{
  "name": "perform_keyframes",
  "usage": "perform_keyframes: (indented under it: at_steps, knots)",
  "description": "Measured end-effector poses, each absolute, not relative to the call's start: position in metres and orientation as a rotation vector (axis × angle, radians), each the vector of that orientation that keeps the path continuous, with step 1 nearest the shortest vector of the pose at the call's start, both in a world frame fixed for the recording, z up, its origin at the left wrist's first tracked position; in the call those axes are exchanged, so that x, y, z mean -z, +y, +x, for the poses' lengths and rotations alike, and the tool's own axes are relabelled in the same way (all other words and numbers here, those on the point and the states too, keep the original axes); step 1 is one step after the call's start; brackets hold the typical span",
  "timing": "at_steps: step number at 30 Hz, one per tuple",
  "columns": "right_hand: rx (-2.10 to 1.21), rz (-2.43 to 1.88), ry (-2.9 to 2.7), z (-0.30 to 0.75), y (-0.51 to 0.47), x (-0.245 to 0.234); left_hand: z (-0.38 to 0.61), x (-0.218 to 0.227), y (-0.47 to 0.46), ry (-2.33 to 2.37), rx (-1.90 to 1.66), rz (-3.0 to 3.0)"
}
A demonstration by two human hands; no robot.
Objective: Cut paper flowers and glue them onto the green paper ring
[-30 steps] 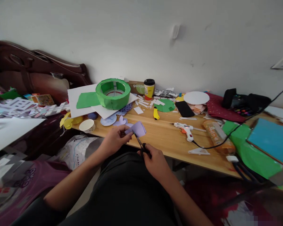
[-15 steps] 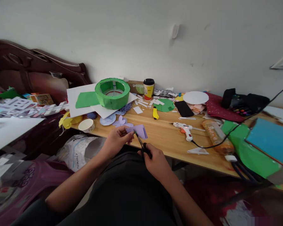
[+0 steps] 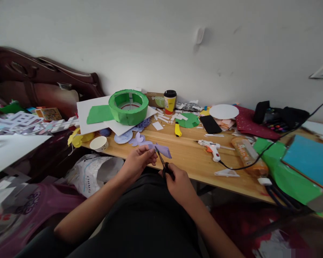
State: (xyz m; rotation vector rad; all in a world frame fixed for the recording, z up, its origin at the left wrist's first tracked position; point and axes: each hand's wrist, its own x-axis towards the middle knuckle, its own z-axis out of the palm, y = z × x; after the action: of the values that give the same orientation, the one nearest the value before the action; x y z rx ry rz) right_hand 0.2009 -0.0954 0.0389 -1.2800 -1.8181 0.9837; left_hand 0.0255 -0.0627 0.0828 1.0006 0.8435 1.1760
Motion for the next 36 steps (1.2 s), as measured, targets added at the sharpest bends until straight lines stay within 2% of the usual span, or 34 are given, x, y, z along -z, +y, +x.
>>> perform_keyframes:
  at_steps: [3,8,12,20,36]
  knots:
    - [-1.022,-1.295,-1.835,0.203,-0.096,-0.039,0.027,-0.079,-0.063,0.868,-1.169,1.062]
    - [-0.996,-1.349,-1.898,0.208,-0.097,-0.037,0.014,-0.097,-0.061,1.025,-1.015,1.312]
    - [-0.928,-1.371,-1.938,0.207,-0.097,-0.037,0.009,-0.111,-0.060,1.115,-0.928,1.387]
    - [-1.016,-1.338,-1.898,0.210,-0.096,-0.038,0.007,-0.118,-0.057,1.139,-0.772,1.439]
    - [-1.028,-1.297,-1.893,0.211,-0.096,-0.034,0.014,-0.094,-0.067,0.966,-0.936,1.192]
